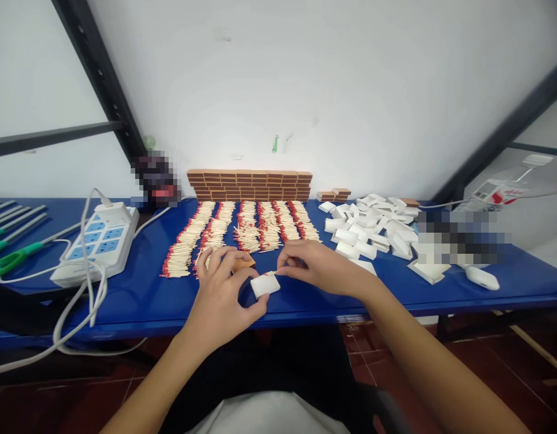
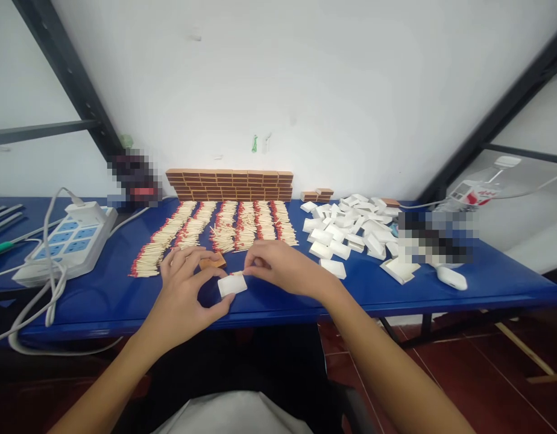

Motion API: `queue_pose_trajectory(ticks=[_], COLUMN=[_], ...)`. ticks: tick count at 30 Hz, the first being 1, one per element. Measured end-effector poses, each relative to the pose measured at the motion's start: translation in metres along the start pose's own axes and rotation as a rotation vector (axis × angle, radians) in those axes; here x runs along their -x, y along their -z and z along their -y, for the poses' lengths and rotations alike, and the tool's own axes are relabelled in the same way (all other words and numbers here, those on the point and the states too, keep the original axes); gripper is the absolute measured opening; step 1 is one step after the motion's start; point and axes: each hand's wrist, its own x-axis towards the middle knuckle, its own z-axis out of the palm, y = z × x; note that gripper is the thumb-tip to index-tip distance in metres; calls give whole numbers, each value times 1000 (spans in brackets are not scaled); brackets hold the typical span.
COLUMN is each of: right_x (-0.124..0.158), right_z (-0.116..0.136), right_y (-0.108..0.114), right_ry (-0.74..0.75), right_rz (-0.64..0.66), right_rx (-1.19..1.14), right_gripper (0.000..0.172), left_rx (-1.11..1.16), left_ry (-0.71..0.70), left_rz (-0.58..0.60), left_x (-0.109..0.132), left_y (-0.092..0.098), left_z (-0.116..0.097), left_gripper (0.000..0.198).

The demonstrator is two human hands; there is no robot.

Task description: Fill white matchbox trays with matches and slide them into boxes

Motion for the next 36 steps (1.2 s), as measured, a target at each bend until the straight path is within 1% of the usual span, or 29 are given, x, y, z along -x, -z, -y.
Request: queue_pose_trajectory(ticks=[5,9,11,12,14,15,16,19,22,25,30,33,36], right_x=[5,2,-2,-5,-12,-17,-22,-34,-39,-37,-30,-27,-27], right_z=[24,29,24,19,4,-5,-15,-40,-51,-52,-46,-40,-35], right_y=[-13,-14,-8,-5,2,4,5,2,-6,-9,-3,-2,-7], right_ry=[14,25,18,2,-52,-83,-104,-122,-116,-105,-72,-53,-25], right_rz=[72,102,75,31,-96,-160,-188,-146,-117,-106,-91,-96,-91], right_rx=[116,137,91,69,58,82,113,157,157,158,143,125,101], right_gripper=[9,9,9,11,14,14,13,10,10,11,14,13,9], left_rx=[29,50,55,56,55,55,54,47,45,50,42,40,46], left_ry=[-27,-32,-34,-33,-32,-32,-32,-31,-34,-42,-39,-44,-39], left_rz=[-18,-9,1,5,9,8,6,3,-4,-7,3,-1,0], left_x=[1,2,2,2,2,2,2,3,3,3,3,3,3], left_y=[-4,-5,-5,-5,-6,-6,-7,-8,-8,-9,-9,-9,-9], left_z=[5,8,9,9,9,9,9,10,10,10,11,11,11], left_gripper=[19,19,18,18,18,18,18,19,19,21,19,20,20])
